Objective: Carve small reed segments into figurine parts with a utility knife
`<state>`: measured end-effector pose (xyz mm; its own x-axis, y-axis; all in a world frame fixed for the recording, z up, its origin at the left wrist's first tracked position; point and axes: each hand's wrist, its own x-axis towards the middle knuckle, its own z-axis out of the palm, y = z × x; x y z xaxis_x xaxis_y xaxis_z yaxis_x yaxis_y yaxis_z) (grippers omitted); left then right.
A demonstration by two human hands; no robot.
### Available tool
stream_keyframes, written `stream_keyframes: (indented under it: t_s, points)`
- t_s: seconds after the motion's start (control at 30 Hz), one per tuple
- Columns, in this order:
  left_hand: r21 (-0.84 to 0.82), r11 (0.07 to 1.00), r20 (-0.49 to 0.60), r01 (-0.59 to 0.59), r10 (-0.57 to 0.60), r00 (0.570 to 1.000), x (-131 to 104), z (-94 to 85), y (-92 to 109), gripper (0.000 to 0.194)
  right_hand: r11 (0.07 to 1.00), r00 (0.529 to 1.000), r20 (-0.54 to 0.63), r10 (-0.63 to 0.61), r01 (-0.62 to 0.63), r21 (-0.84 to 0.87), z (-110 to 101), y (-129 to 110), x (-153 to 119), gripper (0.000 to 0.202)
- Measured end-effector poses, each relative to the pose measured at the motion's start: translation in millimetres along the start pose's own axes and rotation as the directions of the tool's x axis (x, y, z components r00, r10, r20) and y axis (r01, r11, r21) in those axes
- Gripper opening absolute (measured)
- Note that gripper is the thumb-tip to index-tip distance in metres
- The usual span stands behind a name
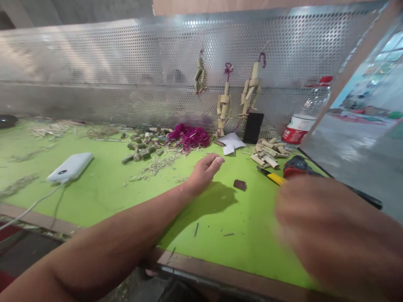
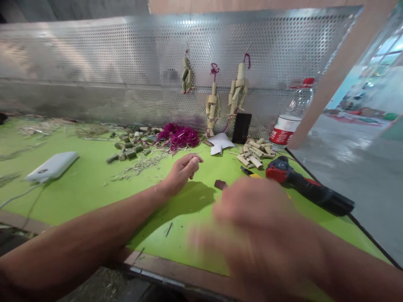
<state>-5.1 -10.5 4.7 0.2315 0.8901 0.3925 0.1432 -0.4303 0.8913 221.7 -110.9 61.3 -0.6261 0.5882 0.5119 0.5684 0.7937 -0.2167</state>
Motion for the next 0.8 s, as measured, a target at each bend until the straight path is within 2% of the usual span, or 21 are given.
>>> stream_keyframes:
  t_s: [0.03, 0.1, 0.13, 0.17, 0.2, 0.23, 0.27, 0.3, 0.33, 0.43, 0.57, 0.63, 0.7, 0.8]
  points:
    - [-0.056, 0.998, -0.001, 0.0, 0.0, 1.0, 1, 0.9, -1, 0.037, 1.0, 1.0, -0.021, 0.02, -0.02, 0.0, 2, 11, 20, 0.029]
    - [-0.16, 0.987, 0.028, 0.025, -0.02, 0.999, 2, 2.3, -1, 0.034, 0.967, 0.965, -0.071, 0.254, -0.256, -0.011, 12, 39, 47, 0.032]
    - [-0.207, 0.977, 0.044, 0.049, -0.041, 0.998, 3, 2.7, -1, 0.033, 0.938, 0.938, -0.037, 0.343, -0.345, -0.036, 19, 54, 53, 0.033]
    - [-0.25, 0.965, 0.063, 0.077, -0.063, 0.996, 3, 2.8, 0, 0.034, 0.902, 0.903, 0.036, 0.428, -0.424, -0.083, 27, 68, 54, 0.035]
    - [-0.289, 0.951, 0.081, 0.107, -0.087, 0.993, 4, 2.7, -1, 0.035, 0.855, 0.849, 0.116, 0.515, -0.5, -0.138, 36, 80, 52, 0.039]
    - [-0.328, 0.935, 0.096, 0.133, -0.107, 0.99, 5, 2.4, -1, 0.036, 0.796, 0.785, 0.145, 0.602, -0.576, -0.184, 45, 89, 48, 0.044]
    - [-0.364, 0.917, 0.123, 0.163, -0.127, 0.984, 7, 2.1, -2, 0.035, 0.765, 0.747, 0.169, 0.643, -0.613, -0.2, 53, 94, 43, 0.047]
    - [-0.405, 0.893, 0.145, 0.195, -0.148, 0.978, 8, 1.8, -2, 0.034, 0.763, 0.738, 0.195, 0.646, -0.618, -0.19, 61, 96, 39, 0.047]
    - [-0.451, 0.864, 0.167, 0.225, -0.166, 0.972, 10, 1.5, -4, 0.033, 0.771, 0.744, 0.204, 0.637, -0.611, -0.181, 67, 95, 36, 0.045]
    - [-0.56, 0.785, 0.219, 0.267, -0.17, 0.961, 14, 0.8, -6, 0.028, 0.819, 0.8, 0.179, 0.573, -0.555, -0.147, 79, 85, 36, 0.026]
    - [-0.589, 0.767, 0.29, 0.256, -0.096, 0.952, 11, 0.4, -3, 0.033, 0.833, 0.83, 0.077, 0.553, -0.55, -0.057, 82, 75, 41, 0.017]
    - [-0.582, 0.775, 0.321, 0.247, -0.06, 0.945, 8, 0.5, 1, 0.035, 0.812, 0.817, 0.066, 0.573, -0.577, 0.09, 81, 73, 39, 0.019]
    - [-0.562, 0.787, 0.35, 0.255, -0.053, 0.935, 5, 1.0, 3, 0.036, 0.742, 0.798, 0.09, 0.596, -0.591, 0.317, 78, 73, 37, 0.021]
    - [-0.55, 0.785, 0.377, 0.284, -0.07, 0.924, 3, 2.6, 3, 0.035, 0.613, 0.8, 0.074, 0.595, -0.512, 0.602, 73, 74, 35, 0.026]
